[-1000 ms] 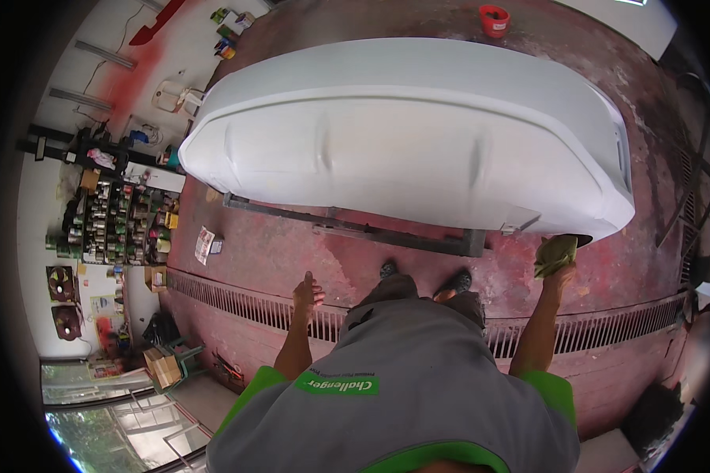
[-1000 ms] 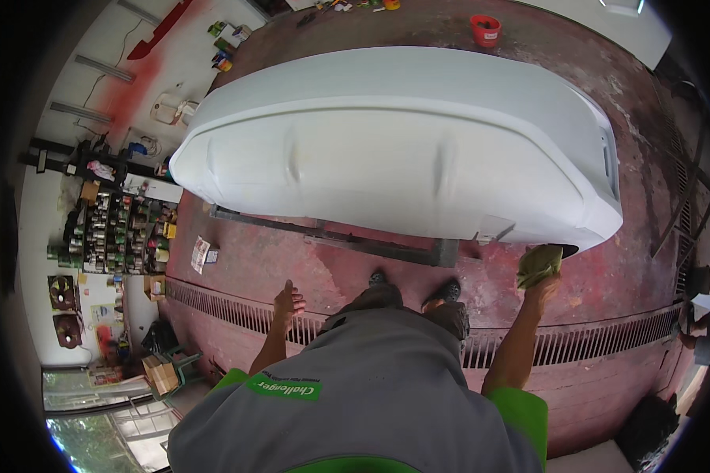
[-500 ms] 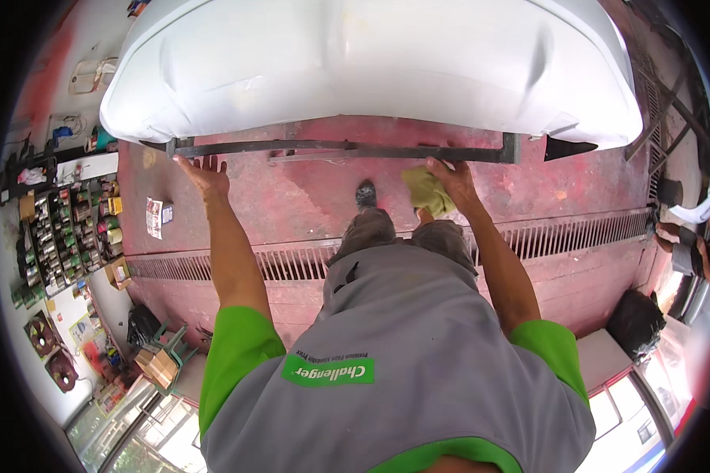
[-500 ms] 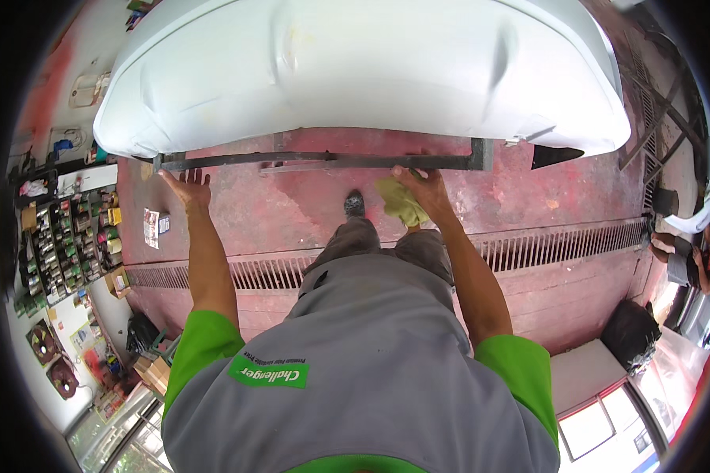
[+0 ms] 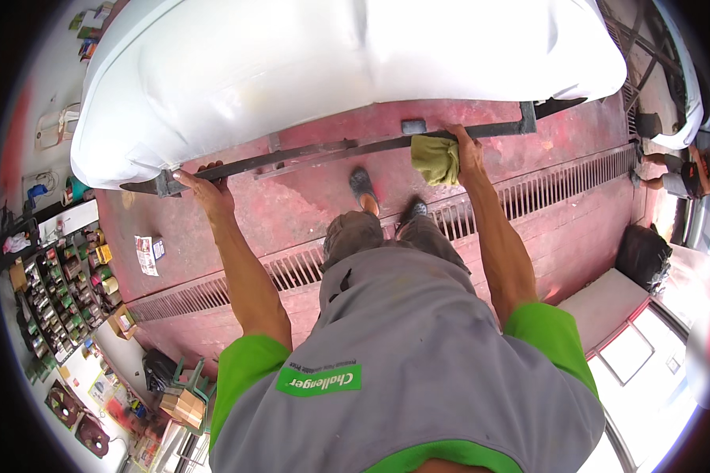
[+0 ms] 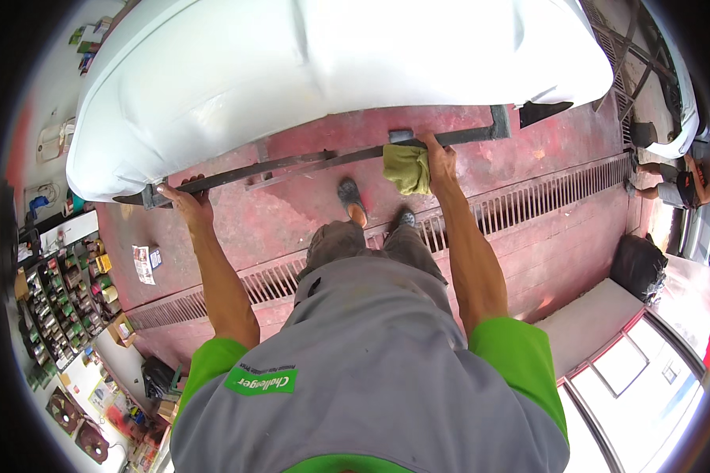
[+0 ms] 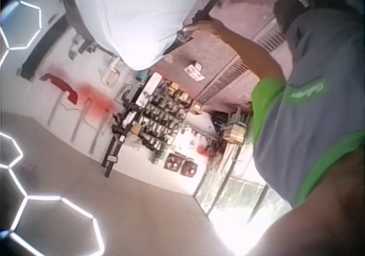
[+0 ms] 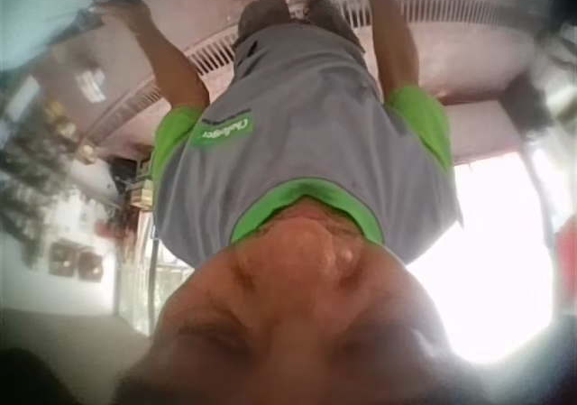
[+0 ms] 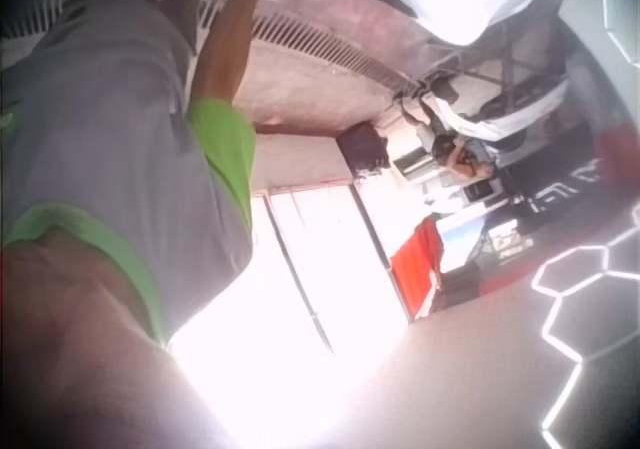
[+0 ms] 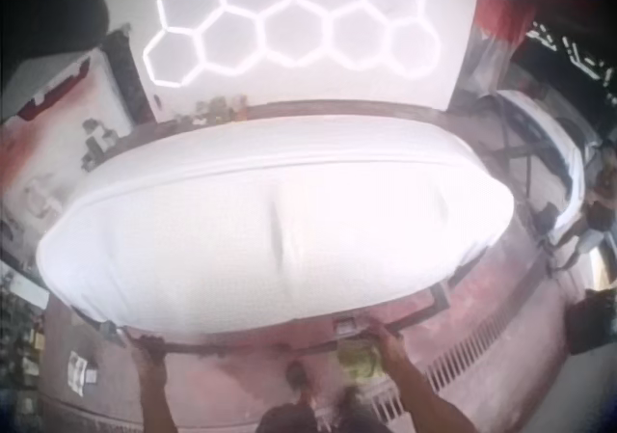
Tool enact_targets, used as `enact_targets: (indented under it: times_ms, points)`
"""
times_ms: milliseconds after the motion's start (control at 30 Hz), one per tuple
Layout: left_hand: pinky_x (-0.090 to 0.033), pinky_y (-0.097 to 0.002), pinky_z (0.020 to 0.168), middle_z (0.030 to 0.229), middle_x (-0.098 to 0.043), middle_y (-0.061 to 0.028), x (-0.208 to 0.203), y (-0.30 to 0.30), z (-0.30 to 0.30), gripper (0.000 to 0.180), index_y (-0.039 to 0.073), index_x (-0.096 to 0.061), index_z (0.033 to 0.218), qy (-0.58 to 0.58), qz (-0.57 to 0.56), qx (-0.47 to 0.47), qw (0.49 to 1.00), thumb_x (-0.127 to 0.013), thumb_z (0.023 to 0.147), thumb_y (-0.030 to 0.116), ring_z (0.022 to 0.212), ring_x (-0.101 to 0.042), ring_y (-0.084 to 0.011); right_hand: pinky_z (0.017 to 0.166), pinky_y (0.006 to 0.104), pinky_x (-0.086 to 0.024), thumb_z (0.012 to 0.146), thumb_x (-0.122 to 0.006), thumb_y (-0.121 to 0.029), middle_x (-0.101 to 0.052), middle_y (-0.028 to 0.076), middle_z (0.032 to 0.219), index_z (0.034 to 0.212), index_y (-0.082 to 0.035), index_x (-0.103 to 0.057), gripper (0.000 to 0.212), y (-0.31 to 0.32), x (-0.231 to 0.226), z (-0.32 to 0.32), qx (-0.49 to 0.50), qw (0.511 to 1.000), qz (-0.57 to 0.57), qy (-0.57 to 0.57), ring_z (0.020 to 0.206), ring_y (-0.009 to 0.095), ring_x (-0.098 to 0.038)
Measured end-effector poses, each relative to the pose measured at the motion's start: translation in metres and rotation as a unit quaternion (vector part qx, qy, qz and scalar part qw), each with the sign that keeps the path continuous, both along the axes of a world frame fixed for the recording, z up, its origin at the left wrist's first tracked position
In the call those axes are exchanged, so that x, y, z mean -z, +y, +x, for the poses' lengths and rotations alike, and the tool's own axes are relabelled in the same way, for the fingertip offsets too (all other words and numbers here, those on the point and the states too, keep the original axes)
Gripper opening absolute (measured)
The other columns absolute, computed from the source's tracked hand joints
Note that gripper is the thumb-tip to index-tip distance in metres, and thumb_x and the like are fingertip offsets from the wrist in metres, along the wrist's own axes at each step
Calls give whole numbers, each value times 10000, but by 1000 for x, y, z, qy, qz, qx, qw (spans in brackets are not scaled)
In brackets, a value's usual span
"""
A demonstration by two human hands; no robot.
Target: The person wipes a white car bumper with a green cloth. They move around the bumper, which is mounted on a metal stand, to clean different sections of its surface.
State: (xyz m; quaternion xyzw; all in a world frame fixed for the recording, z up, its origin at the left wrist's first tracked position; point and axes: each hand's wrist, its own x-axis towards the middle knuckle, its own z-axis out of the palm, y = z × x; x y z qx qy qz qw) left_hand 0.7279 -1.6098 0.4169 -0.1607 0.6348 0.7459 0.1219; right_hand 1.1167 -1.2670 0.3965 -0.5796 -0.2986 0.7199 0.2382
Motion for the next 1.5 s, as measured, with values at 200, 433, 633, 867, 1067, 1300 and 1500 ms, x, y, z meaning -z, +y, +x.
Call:
enact_targets:
  times_ms: [200,433,633,867,1067,1300,1500]
  points:
    - [-406,-558,1102,1562,-388,-192,2,-54,74,1075,284,-56,1662,32,3,35,999,-354,850,922,1373,-442,-381,741,367,-587,749,-799,-245,-704,135,943,996,81,-709,419,-41,10,62,-25,999,36,9,813,229,-672]
    - [-497,-552,1016,1121,-529,-123,24,-126,95,991,123,-361,1463,10,33,15,999,-457,841,888,1033,-621,-344,715,354,-580,752,-789,-240,-719,155,914,966,83,-709,397,-79,11,96,-22,998,33,-38,775,240,-683]
    - [-502,-559,1024,1147,-511,-159,22,-149,106,1156,82,-277,1526,-2,4,16,1000,-444,778,947,1028,-596,-352,678,353,-537,754,-795,-253,-708,138,896,957,96,-712,412,-102,-7,118,-57,995,42,-71,755,218,-658]
    - [-513,-525,1001,1145,-527,-171,-9,-143,177,1060,103,-303,1553,7,-22,-19,1000,-405,860,898,1044,-571,-335,690,353,-533,764,-782,-256,-713,146,878,959,98,-714,410,-131,-39,165,-49,997,26,-47,763,221,-662]
    - [-519,-499,966,1087,-556,-141,3,-184,205,1137,132,-387,1505,16,-18,5,1000,-440,747,978,987,-587,-305,692,358,-508,772,-767,-249,-704,119,836,903,89,-704,368,-161,-21,195,-24,999,30,-37,748,215,-638]
    - [-356,-592,1134,1510,-386,-144,11,-202,239,1119,185,-257,1608,45,-20,-14,999,-361,807,960,1349,-427,-367,773,347,-528,783,-777,-245,-708,97,937,973,42,-716,350,-185,-7,222,-22,997,70,-35,853,206,-645]
    - [-221,-662,1182,1717,-113,-97,3,-199,247,1089,272,-92,1657,30,-45,4,999,-293,832,955,1534,-197,-406,835,340,-515,804,-771,-260,-717,86,1021,1032,31,-721,373,-187,15,232,-88,989,121,-14,911,202,-645]
